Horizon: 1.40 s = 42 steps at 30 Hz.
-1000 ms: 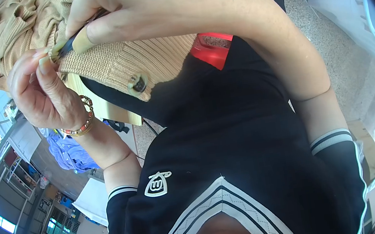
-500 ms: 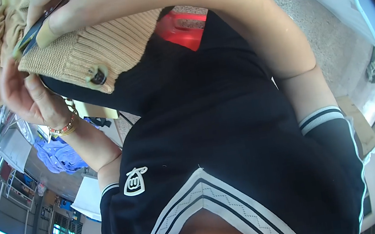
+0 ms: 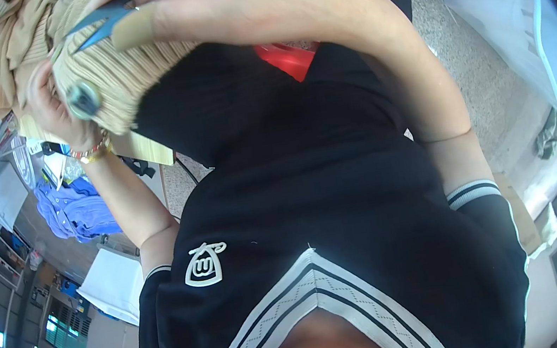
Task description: Trimming loose threads from a beige knitted garment using thread nippers in a factory setting.
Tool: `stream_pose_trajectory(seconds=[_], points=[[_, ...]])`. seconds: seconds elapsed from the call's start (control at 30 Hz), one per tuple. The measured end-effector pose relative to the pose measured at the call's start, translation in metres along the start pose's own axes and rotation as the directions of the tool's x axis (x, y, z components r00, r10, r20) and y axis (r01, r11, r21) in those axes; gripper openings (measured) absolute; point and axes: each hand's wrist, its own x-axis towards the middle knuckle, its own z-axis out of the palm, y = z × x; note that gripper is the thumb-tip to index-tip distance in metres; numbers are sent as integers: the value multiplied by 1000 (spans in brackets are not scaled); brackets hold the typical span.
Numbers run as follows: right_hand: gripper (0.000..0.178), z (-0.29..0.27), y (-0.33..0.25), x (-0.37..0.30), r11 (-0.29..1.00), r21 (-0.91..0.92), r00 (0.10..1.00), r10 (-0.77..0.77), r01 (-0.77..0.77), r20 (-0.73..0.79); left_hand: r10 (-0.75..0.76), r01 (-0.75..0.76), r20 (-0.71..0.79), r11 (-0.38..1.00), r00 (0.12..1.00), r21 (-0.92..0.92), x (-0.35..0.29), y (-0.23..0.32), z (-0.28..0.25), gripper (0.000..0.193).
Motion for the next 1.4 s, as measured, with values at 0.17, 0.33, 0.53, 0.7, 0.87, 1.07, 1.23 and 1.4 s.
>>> stream_pose_trajectory(seconds=[0.17,0.33,0.53,0.7,0.87,1.07,1.23,1.4], points=[[41,1,-39,12,885,-235,907,421,-402,31,23,-23,36,1000,999,12,1,2,21,13],[44,1,-31,7,883,-273,914,404,-382,29,-64,67,-94,997,993,28,6,42,3,25],[43,5,-30,9,908,-276,942,335,-317,20,70,-113,-160,952,985,-284,18,99,-22,23],[43,4,-31,6,890,-277,926,379,-361,10,190,-160,142,967,972,-197,36,92,-27,27],[43,2,-34,6,908,-231,933,360,-349,8,147,-118,175,979,974,-164,34,96,-27,24],[40,-7,-55,25,880,-362,923,368,-307,112,-25,36,45,962,999,-270,25,105,-11,15],[37,-5,-51,29,873,-457,954,263,-172,144,-94,71,-68,959,993,-275,19,107,-4,14],[35,-5,-55,35,812,-538,907,378,-227,187,-159,118,-111,944,981,-308,18,107,1,13]])
